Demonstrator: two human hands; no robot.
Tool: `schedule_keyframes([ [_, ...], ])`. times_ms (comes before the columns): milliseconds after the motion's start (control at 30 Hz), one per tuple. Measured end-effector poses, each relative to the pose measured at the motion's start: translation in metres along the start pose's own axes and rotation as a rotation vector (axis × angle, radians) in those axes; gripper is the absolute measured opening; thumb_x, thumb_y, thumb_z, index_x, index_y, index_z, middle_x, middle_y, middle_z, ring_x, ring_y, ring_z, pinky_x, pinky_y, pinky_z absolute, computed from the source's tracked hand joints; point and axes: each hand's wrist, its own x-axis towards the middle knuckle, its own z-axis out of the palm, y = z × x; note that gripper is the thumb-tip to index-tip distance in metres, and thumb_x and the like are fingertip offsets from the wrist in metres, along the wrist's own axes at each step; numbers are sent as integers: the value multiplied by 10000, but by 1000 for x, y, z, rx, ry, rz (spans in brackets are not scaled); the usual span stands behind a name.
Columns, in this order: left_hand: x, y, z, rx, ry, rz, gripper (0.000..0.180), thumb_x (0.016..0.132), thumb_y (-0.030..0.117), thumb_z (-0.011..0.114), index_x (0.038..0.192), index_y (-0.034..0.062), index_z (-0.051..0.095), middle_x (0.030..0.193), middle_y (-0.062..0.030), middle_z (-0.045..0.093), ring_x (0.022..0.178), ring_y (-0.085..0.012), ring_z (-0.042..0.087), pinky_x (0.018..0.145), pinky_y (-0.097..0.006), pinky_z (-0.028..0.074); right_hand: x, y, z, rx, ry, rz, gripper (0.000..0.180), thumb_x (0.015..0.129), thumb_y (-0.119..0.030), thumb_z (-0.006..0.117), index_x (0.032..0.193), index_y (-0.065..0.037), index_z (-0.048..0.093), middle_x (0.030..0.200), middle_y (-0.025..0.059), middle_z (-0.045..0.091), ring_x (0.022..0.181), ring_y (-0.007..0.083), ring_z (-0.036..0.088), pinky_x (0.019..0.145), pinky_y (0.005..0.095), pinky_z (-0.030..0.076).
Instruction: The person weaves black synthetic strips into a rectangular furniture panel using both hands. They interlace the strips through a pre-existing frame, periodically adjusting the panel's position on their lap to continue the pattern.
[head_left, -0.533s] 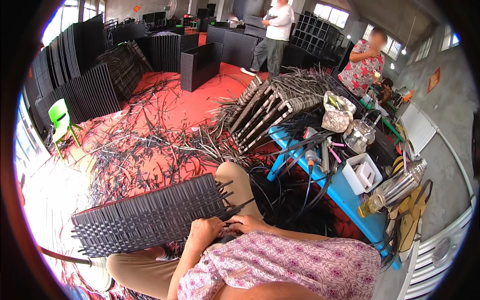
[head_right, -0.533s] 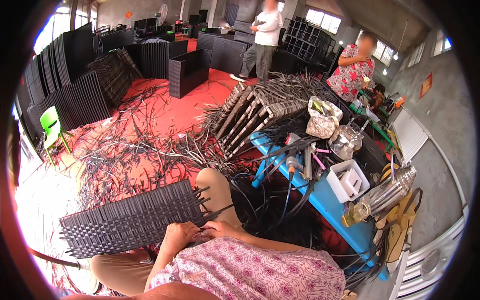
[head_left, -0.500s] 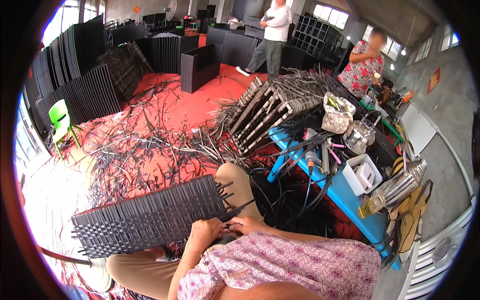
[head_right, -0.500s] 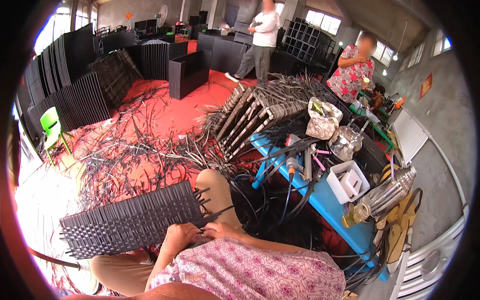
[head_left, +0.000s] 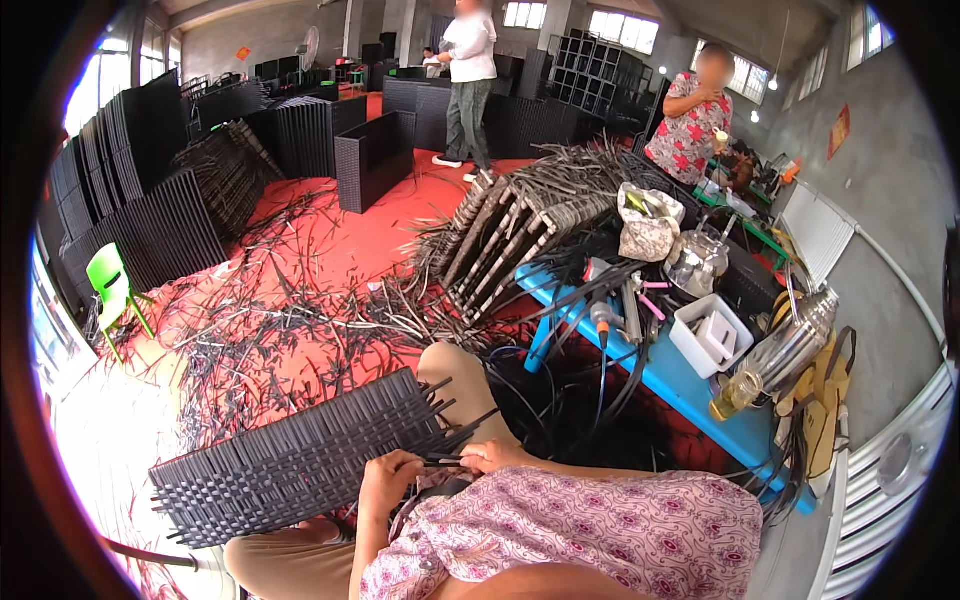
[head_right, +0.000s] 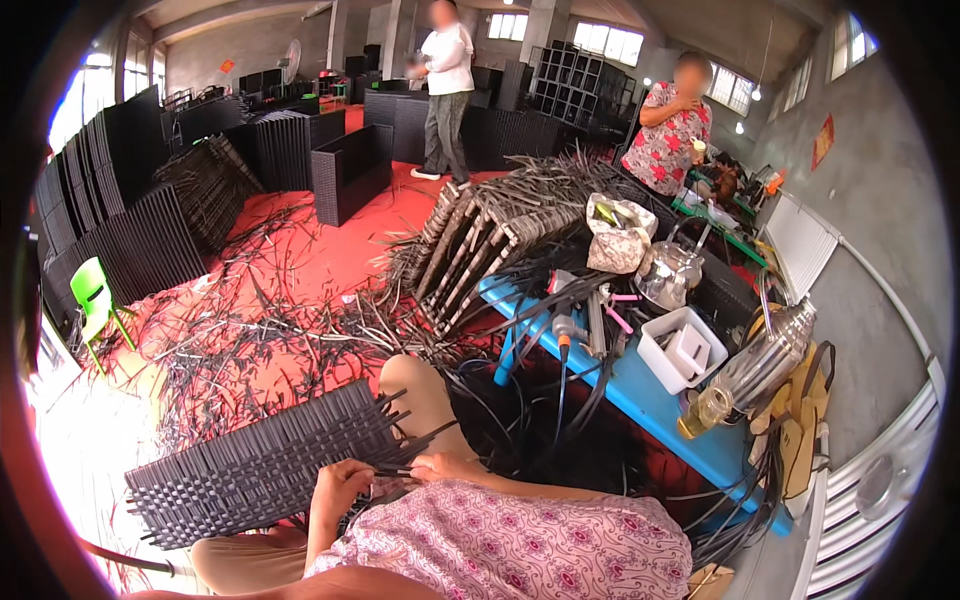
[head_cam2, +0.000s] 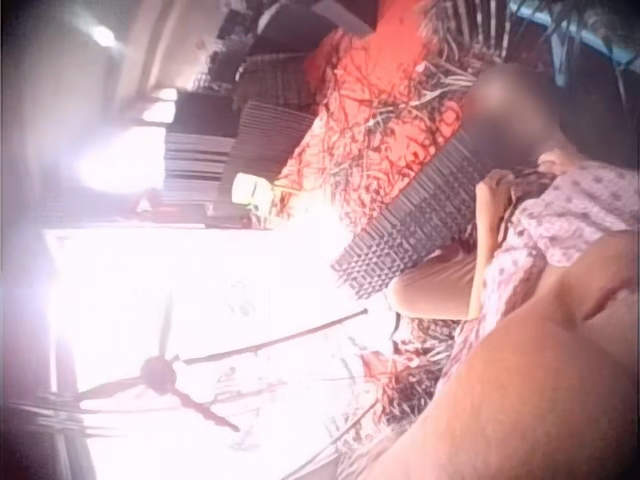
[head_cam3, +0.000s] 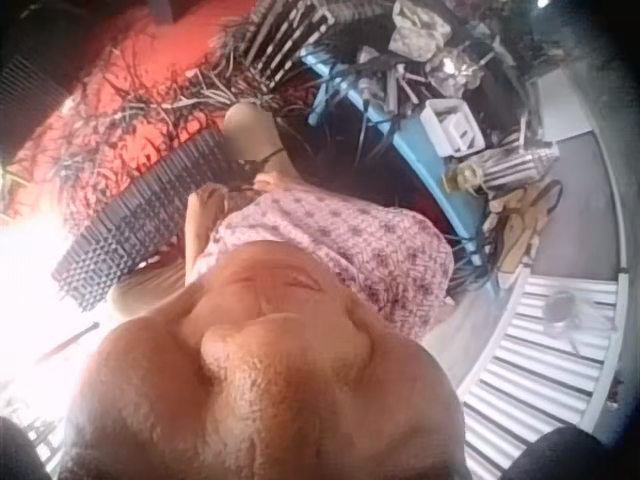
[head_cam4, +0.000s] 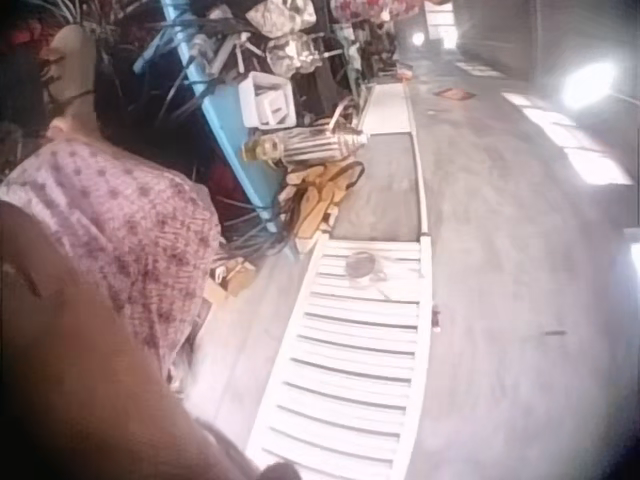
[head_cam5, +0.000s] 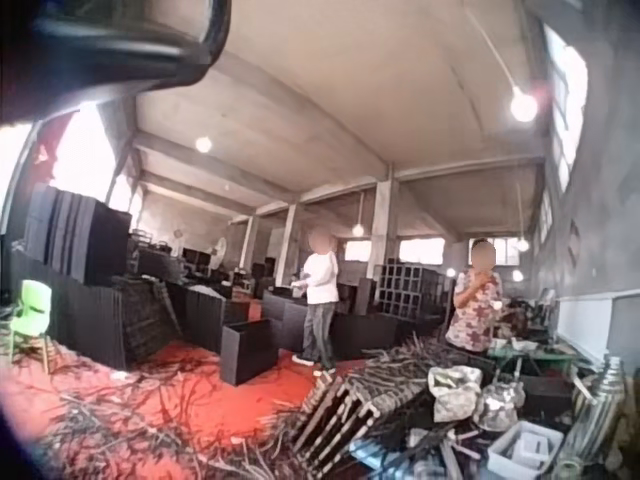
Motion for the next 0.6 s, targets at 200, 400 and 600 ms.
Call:
schedule_keyframes([
  [200, -9, 14, 16, -20, 31, 9, 211, 934, 51, 606, 1100, -16, 718, 817, -121, 733, 757, -155, 715, 688, -290, 550, -7, 5, 3, -29, -1, 48, 298, 1009, -359, 593, 1124, -103, 692, 782, 83, 712, 744, 227, 692, 697, 368, 517],
  [400, -4, -14, 19, -240, 105, -14, 247, 880, -44, 627, 1118, -70, 688, 844, -84, 734, 760, -116, 675, 716, -250, 529, -10, -14, -5, -54, -14, 53, 311, 1011, -368, 589, 1112, -95, 697, 807, 105, 709, 763, 227, 689, 700, 371, 507],
  [600, -2, -30, 20, -342, 136, -52, 274, 845, -9, 665, 1116, -45, 693, 802, -94, 742, 721, -98, 665, 669, -251, 512, -8, -12, -6, -27, -35, 34, 328, 1014, -374, 581, 1092, -74, 688, 794, 98, 696, 734, 233, 666, 690, 380, 496],
])
